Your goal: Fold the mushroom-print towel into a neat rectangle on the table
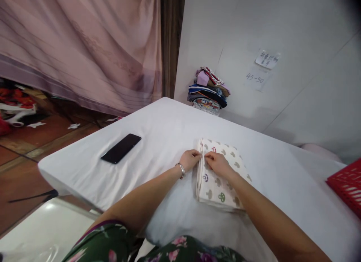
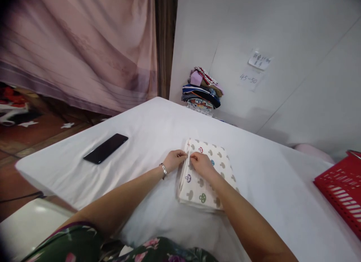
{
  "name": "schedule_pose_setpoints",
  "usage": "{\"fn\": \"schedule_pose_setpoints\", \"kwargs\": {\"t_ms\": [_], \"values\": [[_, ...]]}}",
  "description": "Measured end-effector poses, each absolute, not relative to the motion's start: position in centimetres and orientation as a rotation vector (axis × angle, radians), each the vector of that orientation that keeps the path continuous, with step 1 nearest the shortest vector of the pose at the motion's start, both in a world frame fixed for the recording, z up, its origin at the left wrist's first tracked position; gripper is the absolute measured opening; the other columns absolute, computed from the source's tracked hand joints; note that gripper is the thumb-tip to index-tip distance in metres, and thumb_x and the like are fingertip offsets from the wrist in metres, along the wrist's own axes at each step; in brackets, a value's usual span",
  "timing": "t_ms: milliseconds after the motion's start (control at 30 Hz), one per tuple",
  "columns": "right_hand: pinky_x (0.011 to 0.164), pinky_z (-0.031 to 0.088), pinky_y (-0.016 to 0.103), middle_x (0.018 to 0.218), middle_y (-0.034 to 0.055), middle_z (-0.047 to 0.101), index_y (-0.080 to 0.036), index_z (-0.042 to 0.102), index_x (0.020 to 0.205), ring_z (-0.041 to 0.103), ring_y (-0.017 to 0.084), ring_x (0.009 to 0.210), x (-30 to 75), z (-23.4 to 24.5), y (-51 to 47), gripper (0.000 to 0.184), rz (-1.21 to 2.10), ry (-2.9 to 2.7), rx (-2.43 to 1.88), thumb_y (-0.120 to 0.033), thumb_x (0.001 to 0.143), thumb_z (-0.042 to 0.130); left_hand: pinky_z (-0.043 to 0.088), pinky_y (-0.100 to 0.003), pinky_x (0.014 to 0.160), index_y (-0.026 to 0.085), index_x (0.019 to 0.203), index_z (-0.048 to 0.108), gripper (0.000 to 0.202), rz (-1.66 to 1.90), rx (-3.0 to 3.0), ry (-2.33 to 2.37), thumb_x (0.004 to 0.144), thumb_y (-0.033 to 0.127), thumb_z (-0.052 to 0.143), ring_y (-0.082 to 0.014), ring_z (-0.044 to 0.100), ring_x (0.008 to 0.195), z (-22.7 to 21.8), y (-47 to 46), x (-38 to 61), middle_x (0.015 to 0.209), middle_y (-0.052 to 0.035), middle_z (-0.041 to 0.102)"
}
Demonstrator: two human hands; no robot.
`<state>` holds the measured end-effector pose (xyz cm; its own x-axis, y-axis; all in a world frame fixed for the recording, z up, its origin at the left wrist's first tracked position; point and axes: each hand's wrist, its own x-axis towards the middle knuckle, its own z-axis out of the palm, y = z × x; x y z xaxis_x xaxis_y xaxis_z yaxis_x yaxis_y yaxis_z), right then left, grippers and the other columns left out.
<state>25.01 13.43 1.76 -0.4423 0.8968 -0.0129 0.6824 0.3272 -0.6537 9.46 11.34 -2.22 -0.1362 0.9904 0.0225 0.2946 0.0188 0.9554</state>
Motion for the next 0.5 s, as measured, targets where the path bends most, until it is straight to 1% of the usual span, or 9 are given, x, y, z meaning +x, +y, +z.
{"fn": "schedule_pose_setpoints", "kwargs": {"t_ms": [133, 233, 400, 500], "values": [[0.062, 0.041, 0.025, 0.070, -0.0016, 0.064, -0.022, 0.065, 0.086, 0.056, 0.014, 0.064, 25.4, 1.6, 12.9, 0.024, 0.701, -2.354, -1.324, -0.021, 0.076, 0.044, 0.041, -0.023, 0.058, 0.018, 0.070, 0.065, 0.022, 1.061, 1.397, 1.582, 0.070, 0.040, 0.058, -0.0139, 0.057, 0.065, -2.1, 11.2, 9.6, 0.065, 0.0000, 0.063], [0.063, 0.041, 0.026, 0.072, -0.0013, 0.063, -0.023, 0.065, 0.088, 0.055, 0.015, 0.066, 25.8, 2.0, 12.2, 0.024, 0.656, -2.441, -1.288, -0.022, 0.077, 0.044, 0.040, -0.023, 0.058, 0.019, 0.070, 0.065, 0.022, 1.008, 1.388, 1.626, 0.069, 0.040, 0.060, -0.0144, 0.057, 0.065, -1.8, 11.4, 9.6, 0.065, -0.0003, 0.062], [0.065, 0.040, 0.027, 0.073, 0.0001, 0.057, -0.022, 0.063, 0.089, 0.053, 0.015, 0.068, 26.3, 2.5, 10.4, 0.021, 0.510, -2.548, -1.229, -0.020, 0.080, 0.044, 0.039, -0.023, 0.059, 0.020, 0.079, 0.063, 0.024, 1.004, 1.407, 1.690, 0.068, 0.042, 0.062, -0.0153, 0.058, 0.069, -1.9, 11.5, 9.7, 0.070, -0.0007, 0.063], [0.066, 0.041, 0.026, 0.077, 0.0007, 0.054, -0.022, 0.061, 0.089, 0.053, 0.015, 0.070, 26.2, 2.4, 8.9, 0.020, 0.455, -2.553, -1.238, -0.020, 0.083, 0.041, 0.040, -0.024, 0.060, 0.020, 0.077, 0.063, 0.028, 0.972, 1.431, 1.683, 0.067, 0.046, 0.061, -0.0164, 0.058, 0.070, -1.8, 11.4, 9.8, 0.070, -0.0018, 0.063]]}}
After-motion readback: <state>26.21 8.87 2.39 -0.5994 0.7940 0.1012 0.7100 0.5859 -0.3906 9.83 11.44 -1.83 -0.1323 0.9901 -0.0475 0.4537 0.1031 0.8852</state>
